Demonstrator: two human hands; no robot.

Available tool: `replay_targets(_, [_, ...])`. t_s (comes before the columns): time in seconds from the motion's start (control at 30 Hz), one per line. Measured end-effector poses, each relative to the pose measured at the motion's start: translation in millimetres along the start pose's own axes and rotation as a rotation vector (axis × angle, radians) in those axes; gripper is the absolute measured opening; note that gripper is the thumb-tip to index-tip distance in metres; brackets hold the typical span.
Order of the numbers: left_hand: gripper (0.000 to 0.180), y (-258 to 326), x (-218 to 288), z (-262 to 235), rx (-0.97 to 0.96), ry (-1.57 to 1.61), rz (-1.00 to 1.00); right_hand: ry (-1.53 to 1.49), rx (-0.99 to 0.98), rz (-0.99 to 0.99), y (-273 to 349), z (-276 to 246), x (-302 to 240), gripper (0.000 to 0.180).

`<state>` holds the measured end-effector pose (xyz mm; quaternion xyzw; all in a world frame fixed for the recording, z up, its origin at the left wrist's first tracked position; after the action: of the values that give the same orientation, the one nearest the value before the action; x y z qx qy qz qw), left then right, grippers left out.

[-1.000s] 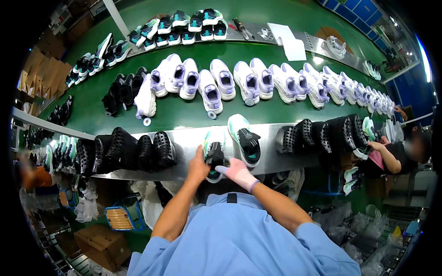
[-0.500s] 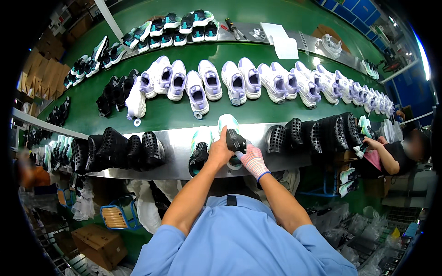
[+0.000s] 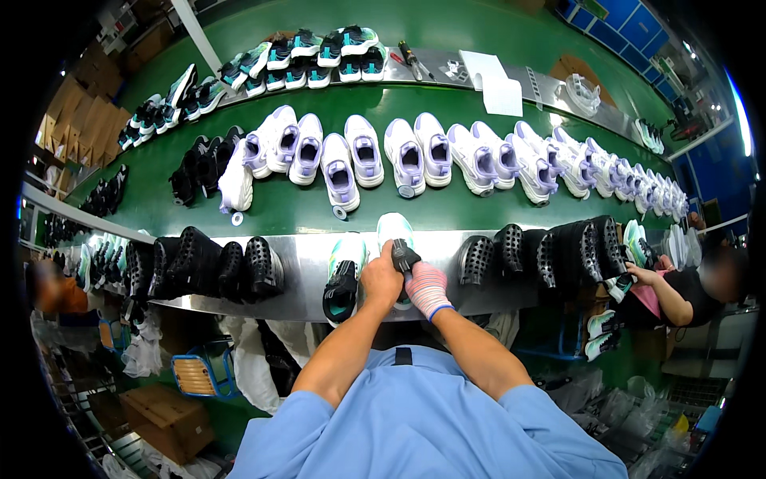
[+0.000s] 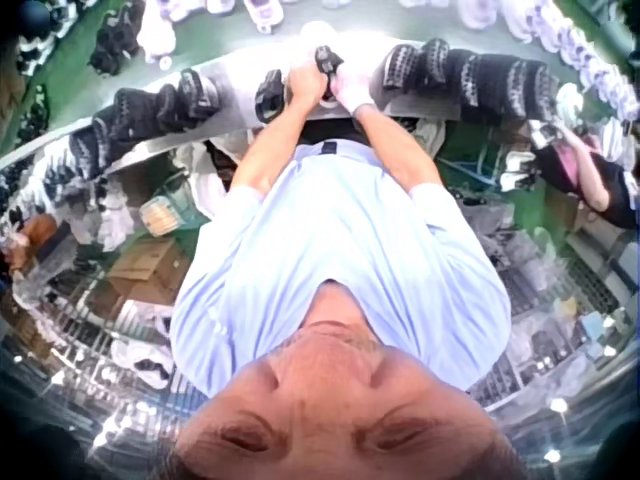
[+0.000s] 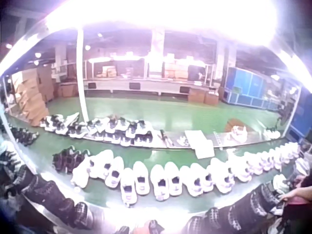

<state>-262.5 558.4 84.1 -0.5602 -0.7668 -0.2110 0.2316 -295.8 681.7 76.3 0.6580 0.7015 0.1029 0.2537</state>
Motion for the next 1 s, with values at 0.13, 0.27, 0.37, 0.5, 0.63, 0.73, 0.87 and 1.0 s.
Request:
replay_targets(0.13, [0.076, 2, 2, -7, -0.071, 0.021, -0.02, -0.073, 0.028, 0.012, -1, 6, 11, 0.037])
replay_targets(0.27, [0.081, 11, -3, -4, -0.073, 0.091, -0.009, -0.081, 0.011, -0.11, -10, 7, 15, 0.039])
replay_targets(0.37, [0.081, 9, -1, 2, -0.04, 0.073, -0.021, 0.051, -0.12, -0.01, -14, 8, 7, 0.03])
replay_targets(0.5, [0.078, 10, 1, 7, -0.049, 0.071, -0.054, -0.025, -0.09, 0.021, -4, 1, 6, 0.028])
replay_targets(0.63, [0.08, -6, 15, -27, -0.399, 0.085, 0.04, -0.111, -0.071, -0.066, -11, -2, 26, 0.037])
replay_targets(0.73, [0.064, -51, 15, -72, -0.341, 0.214, 0.144, -0.022, -0.139, 0.023, -3, -10, 16, 0.036])
replay_targets(0.87, [0.058, -129, -18, -37, -0.308, -0.101, 0.221, -0.02, -0.094, 0.07, -7, -10, 25, 0.036])
replay_targets(1.0, [0.056, -157, -58, 12, -0.627, 0.114, 0.171, 0.107, -0.126, 0.007, -9, -2, 19, 0.031])
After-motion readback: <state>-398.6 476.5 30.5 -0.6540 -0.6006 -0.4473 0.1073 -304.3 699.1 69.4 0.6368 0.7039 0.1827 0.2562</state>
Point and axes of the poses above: each hand's wrist, its own y-axis away from the middle knuckle, its own z-axis out of the palm, x = y × z, the point moved 4 cm from there along -y, towards the middle knuckle, and after that the axes turned 9 degrees about z, right-handed, at the moved point
